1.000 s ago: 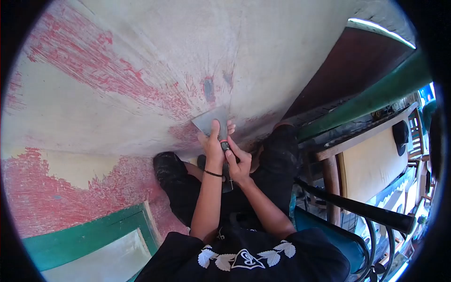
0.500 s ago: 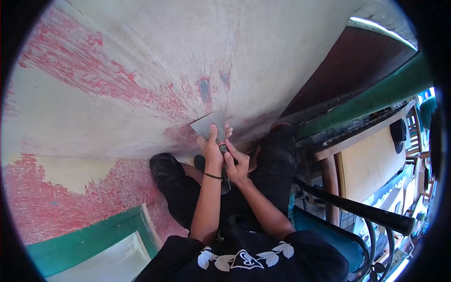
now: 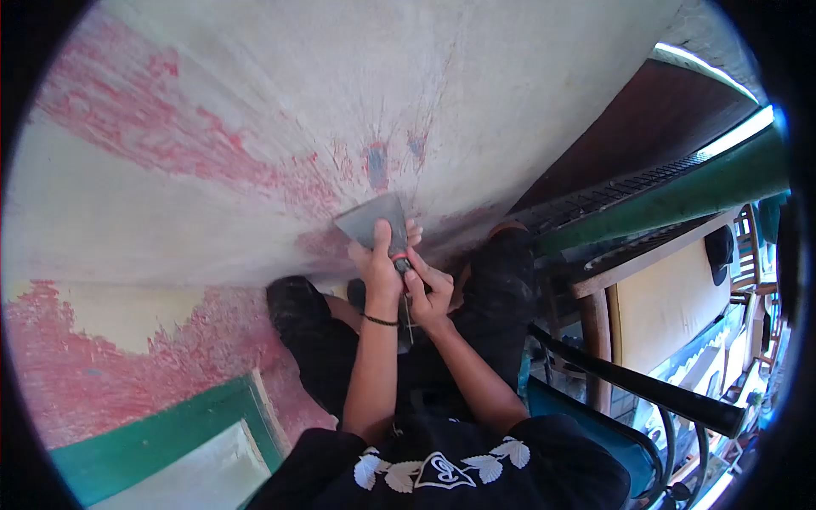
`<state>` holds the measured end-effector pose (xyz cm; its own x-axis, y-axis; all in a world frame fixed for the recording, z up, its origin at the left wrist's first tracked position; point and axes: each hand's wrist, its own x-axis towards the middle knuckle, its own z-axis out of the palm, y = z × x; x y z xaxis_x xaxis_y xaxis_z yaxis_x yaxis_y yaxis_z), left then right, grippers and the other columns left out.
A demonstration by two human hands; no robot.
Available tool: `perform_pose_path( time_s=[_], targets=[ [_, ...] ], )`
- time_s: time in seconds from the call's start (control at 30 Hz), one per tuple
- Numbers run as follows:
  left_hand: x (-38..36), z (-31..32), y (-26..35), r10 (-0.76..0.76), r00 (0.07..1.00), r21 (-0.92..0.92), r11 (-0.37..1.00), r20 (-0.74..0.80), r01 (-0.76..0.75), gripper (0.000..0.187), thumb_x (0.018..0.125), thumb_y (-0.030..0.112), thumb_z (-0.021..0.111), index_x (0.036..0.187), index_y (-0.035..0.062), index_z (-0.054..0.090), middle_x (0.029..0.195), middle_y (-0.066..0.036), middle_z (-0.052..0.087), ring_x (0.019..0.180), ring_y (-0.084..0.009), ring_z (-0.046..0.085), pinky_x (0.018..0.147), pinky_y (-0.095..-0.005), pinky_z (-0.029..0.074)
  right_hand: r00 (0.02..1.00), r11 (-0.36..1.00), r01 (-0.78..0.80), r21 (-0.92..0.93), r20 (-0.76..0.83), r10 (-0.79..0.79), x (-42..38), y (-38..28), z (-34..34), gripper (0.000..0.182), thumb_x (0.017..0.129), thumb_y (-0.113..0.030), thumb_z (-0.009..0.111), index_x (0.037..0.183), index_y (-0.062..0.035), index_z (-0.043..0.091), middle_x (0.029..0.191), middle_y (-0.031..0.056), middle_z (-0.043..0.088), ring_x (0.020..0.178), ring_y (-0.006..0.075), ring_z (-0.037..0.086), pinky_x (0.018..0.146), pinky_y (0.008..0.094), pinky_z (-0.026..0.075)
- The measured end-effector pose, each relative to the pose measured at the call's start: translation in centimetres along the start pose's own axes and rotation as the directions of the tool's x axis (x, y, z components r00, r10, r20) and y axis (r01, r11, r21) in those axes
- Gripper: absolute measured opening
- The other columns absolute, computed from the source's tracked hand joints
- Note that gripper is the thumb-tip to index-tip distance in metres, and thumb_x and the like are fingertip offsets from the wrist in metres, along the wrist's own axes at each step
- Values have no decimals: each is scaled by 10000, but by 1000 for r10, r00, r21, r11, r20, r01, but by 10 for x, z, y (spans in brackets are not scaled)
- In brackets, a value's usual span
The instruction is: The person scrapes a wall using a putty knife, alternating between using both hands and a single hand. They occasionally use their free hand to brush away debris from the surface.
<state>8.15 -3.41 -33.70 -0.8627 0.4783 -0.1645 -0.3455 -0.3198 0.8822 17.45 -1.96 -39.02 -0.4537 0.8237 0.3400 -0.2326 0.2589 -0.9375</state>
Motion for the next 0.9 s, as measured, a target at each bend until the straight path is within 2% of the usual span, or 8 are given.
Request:
perform_pose_path(
  time_s=[0.1, 0.13, 0.23, 0.27, 0.4, 0.53, 0.63, 0.9],
  targets=[
    [8, -1, -1, -15, 1000, -16, 1000, 18, 15, 431, 985, 303, 683, 1065, -114, 610, 916, -222, 712, 784, -292, 732, 681, -362, 623, 999, 1000, -29, -6, -34, 29, -14, 10, 4, 371, 919, -31, 613, 1280, 19, 677, 849, 185, 736, 783, 196, 732, 764, 303, 539],
    [6, -11, -16, -22, 1000, -14, 1000, 0, 22, 433, 985, 304, 684, 1065, -115, 610, 913, -221, 711, 781, -292, 733, 678, -362, 624, 989, 989, -147, -10, 9, 148, -23, 19, 1, 367, 920, -40, 615, 1276, 28, 676, 983, 231, 748, 915, 228, 752, 833, 314, 542],
    [2, -6, -11, -20, 999, -10, 1000, -41, 20, 446, 985, 312, 684, 1067, -121, 612, 904, -215, 710, 780, -294, 734, 673, -363, 628, 999, 999, -41, 21, 16, 41, -15, 10, -1, 393, 937, -42, 598, 1316, 54, 635, 1085, 214, 752, 956, 180, 730, 874, 298, 538],
    [0, -4, -5, -22, 999, -3, 1000, -43, 22, 448, 984, 310, 685, 1070, -123, 610, 902, -215, 710, 777, -295, 734, 674, -362, 628, 999, 1000, -17, 18, -27, 17, -15, 6, 2, 370, 925, -47, 612, 1283, 23, 672, 986, 237, 746, 899, 235, 755, 830, 322, 548],
    [4, -9, -19, -59, 998, -64, 996, -39, 56, 429, 984, 292, 686, 1073, -120, 605, 908, -219, 708, 748, -302, 733, 670, -367, 630, 996, 996, -88, -35, 25, 89, -20, 9, -2, 357, 932, -55, 609, 1273, 29, 675, 1037, 251, 742, 929, 250, 757, 851, 334, 554],
    [-2, -8, -11, -33, 998, -9, 999, -58, 33, 414, 989, 275, 679, 1083, -119, 598, 925, -222, 708, 768, -309, 736, 680, -373, 634, 998, 998, 53, -44, -40, -55, -20, 13, 3, 373, 930, -40, 604, 1293, 24, 667, 844, 185, 732, 749, 186, 723, 756, 308, 542],
    [-2, -13, -15, -56, 998, -43, 998, -37, 54, 421, 988, 272, 679, 1093, -125, 591, 941, -236, 706, 796, -318, 739, 698, -378, 639, 999, 999, -40, -27, -20, 39, -22, 4, 1, 375, 929, -36, 604, 1294, 25, 666, 805, 167, 724, 704, 165, 701, 730, 304, 539],
    [-2, -13, -20, -50, 997, -32, 998, -67, 48, 434, 984, 292, 685, 1083, -121, 594, 940, -226, 705, 789, -322, 736, 714, -384, 641, 999, 999, -49, -12, -6, 49, -23, 11, 0, 374, 922, -17, 603, 1288, 24, 670, 717, 133, 675, 646, 144, 661, 691, 286, 519]
  ],
)
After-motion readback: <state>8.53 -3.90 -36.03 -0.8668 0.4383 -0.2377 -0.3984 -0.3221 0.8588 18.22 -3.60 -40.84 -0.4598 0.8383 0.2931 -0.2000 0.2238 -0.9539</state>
